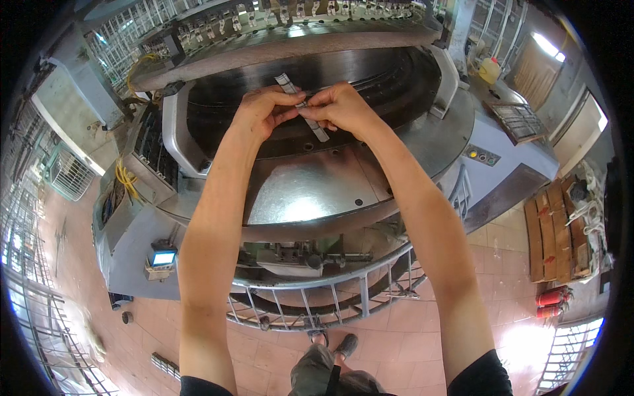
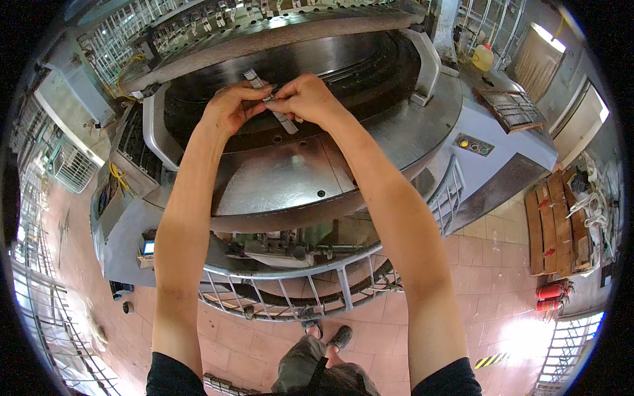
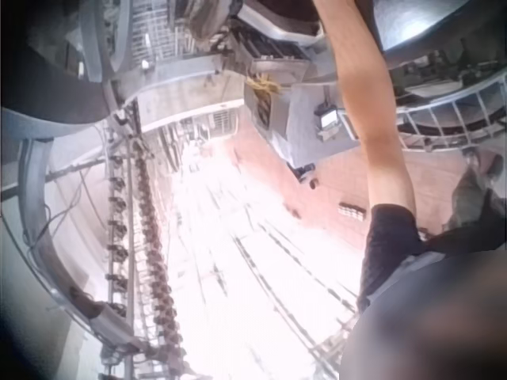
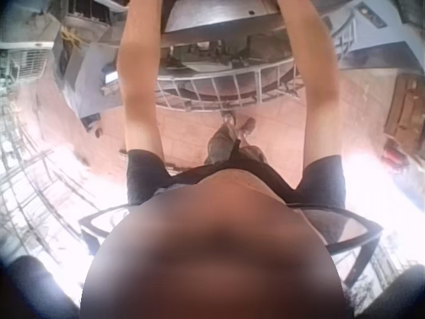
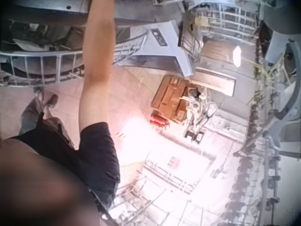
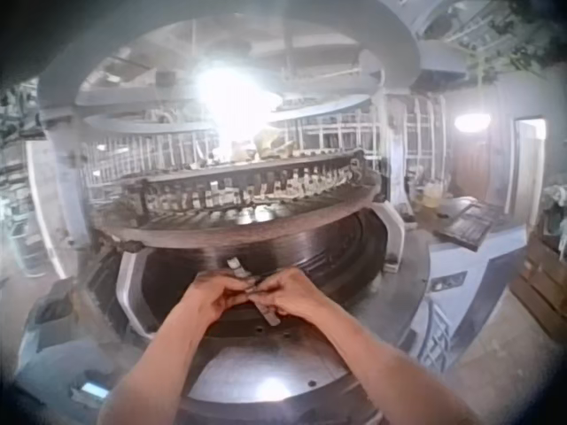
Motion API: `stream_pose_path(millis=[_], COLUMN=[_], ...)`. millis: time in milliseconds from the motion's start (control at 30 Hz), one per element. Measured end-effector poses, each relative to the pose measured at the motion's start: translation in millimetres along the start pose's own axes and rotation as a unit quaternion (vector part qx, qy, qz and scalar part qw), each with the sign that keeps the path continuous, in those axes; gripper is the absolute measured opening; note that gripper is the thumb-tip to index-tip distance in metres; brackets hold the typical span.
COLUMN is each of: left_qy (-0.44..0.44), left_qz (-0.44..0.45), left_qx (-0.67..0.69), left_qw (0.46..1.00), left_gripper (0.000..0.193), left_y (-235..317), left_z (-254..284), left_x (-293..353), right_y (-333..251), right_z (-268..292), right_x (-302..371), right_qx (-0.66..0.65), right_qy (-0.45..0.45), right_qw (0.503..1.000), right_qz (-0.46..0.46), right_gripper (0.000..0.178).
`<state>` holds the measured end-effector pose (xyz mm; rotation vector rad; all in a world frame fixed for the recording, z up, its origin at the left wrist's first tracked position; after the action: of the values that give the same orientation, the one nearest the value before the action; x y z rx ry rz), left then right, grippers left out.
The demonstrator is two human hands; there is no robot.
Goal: The person repeatedly picks up small metal strips and inserts them into slots on a large circular machine. The person handles the strips one at a time, aligning and pressing them into place on the machine's inner ring.
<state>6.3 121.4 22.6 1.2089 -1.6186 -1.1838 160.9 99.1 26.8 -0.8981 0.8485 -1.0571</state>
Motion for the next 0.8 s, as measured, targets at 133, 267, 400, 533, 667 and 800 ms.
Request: stream_pose_path(millis=[133, 267, 400, 533, 667, 800], left_qy=[-0.031, -0.004, 0.044, 0.05, 0.082, 0.09], left_qz=[0.031, 0.016, -0.12, -0.312, -0.471, -0.463], left_qx=[0.045, 0.128, 0.028, -0.125, -0.402, -0.512], left_qw=[0.998, 0.992, 0.991, 0.941, 0.781, 0.718], left_gripper=[0.015, 0.017, 0.016, 0.011, 0.012, 0.021], left_y=[-12.6, -8.5, 25.0, 57.0, 67.9, 55.1], left_z=[-2.1, 3.8, 12.0, -7.0, -33.0, -39.8], left_x=[-4.8, -2.0, 12.7, 30.9, 53.5, 52.1], right_y=[10.3, 23.8, 23.9, 17.7, 16.9, 14.6], right_z=[-5.1, 8.4, 20.4, 22.1, 22.3, 22.0], right_x=[0.3, 0.2, -4.0, -6.9, -5.9, -4.1], right_qx=[-0.134, -0.161, -0.049, 0.055, 0.075, 0.087], right_qy=[-0.026, 0.065, 0.151, 0.177, 0.171, 0.169], right_qw=[0.99, 0.985, 0.987, 0.979, 0.979, 0.98], right_qz=[-0.017, -0.023, 0.031, 0.083, 0.077, 0.066], right_gripper=[0.018, 0.017, 0.022, 0.024, 0.025, 0.025])
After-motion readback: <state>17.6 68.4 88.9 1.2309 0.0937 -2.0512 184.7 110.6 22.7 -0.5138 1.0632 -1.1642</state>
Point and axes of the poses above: each hand's wrist, its own x-axis away from the middle knuckle, its own z-axis out of the back of the hand, y = z × x, the point moved 9 cm from there along -x, towards the middle knuckle, and after that the axes turned 4 degrees about x, right-handed, at the moved point
